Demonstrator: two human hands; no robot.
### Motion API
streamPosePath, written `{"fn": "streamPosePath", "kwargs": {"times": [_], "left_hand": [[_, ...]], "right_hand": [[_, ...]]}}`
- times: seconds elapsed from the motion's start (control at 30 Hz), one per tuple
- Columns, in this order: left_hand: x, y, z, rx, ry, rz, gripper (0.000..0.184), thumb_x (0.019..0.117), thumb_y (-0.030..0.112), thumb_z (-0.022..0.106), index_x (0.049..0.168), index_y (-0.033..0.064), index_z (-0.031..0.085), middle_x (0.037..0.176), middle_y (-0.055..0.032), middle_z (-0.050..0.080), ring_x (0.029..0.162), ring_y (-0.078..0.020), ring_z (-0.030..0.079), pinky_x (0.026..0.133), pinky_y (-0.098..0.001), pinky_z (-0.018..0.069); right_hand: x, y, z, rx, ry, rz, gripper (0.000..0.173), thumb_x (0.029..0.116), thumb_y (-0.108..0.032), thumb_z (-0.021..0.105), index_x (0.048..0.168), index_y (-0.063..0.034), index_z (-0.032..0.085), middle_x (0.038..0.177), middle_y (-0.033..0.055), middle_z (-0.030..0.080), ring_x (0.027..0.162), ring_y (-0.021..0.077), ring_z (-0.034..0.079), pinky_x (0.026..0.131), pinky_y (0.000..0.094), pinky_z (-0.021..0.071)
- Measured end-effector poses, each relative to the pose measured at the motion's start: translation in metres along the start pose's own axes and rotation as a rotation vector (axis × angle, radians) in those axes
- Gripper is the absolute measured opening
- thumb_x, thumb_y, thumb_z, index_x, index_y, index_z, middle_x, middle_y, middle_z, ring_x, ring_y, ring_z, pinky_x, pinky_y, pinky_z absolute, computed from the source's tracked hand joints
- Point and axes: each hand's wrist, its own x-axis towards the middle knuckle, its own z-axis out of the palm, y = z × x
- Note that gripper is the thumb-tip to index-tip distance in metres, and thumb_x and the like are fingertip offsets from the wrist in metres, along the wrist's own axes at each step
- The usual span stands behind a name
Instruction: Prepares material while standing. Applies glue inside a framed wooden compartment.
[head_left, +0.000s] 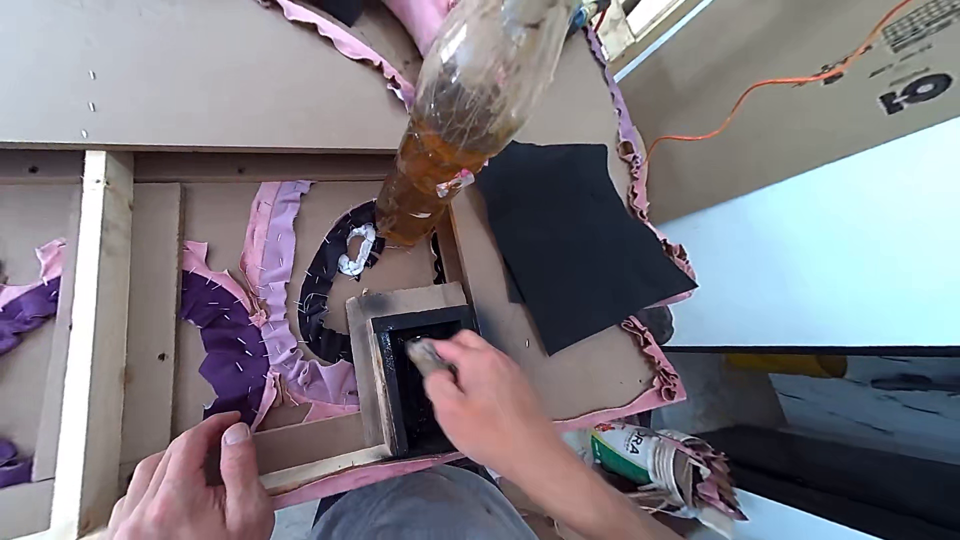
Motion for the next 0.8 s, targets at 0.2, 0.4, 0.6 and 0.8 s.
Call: {"fn": "streamPosePath", "kwargs": {"times": [0.2, 0.4, 0.6, 0.8], "left_hand": [[-0.002, -0.002, 0.002, -0.007, 0.035, 0.001, 0.051, 0.1045, 0.037, 0.034, 0.098, 0.0064, 0.076, 0.087, -0.0145, 0.073, 0.084, -0.0330, 0.069, 0.070, -0.0521, 0.0486], [-0.002, -0.003, 0.002, -0.002, 0.024, 0.007, 0.049, 0.1045, 0.036, 0.037, 0.099, 0.0060, 0.076, 0.088, -0.0161, 0.073, 0.084, -0.0342, 0.069, 0.070, -0.0516, 0.0488], [-0.003, -0.003, 0.003, -0.001, 0.034, -0.030, 0.048, 0.1029, 0.036, 0.040, 0.100, 0.0055, 0.076, 0.087, -0.0162, 0.073, 0.085, -0.0341, 0.069, 0.071, -0.0521, 0.0484], [-0.004, -0.004, 0.002, -0.022, 0.026, -0.028, 0.047, 0.1032, 0.036, 0.042, 0.100, 0.0038, 0.075, 0.087, -0.0171, 0.073, 0.084, -0.0340, 0.068, 0.072, -0.0505, 0.0488]], "right_hand": [[-0.010, -0.005, 0.018, -0.064, -0.261, -0.083, 0.029, 0.1009, -0.019, 0.048, 0.103, -0.0060, 0.074, 0.100, 0.0087, 0.063, 0.092, 0.0218, 0.064, 0.079, 0.0419, 0.0551], [-0.011, -0.002, -0.041, -0.274, -0.288, -0.258, 0.026, 0.0987, -0.017, 0.053, 0.097, -0.0150, 0.079, 0.088, -0.0002, 0.063, 0.076, 0.0126, 0.062, 0.065, 0.0344, 0.0535], [-0.009, -0.008, 0.000, -0.280, -0.510, -0.226, 0.026, 0.0999, -0.016, 0.049, 0.098, -0.0025, 0.071, 0.101, 0.0125, 0.061, 0.099, 0.0275, 0.062, 0.085, 0.0449, 0.0523], [0.001, 0.015, -0.045, -0.288, -0.182, -0.431, 0.030, 0.0915, -0.017, 0.055, 0.109, -0.0206, 0.080, 0.089, -0.0055, 0.062, 0.071, 0.0063, 0.059, 0.058, 0.0286, 0.0522]]}}
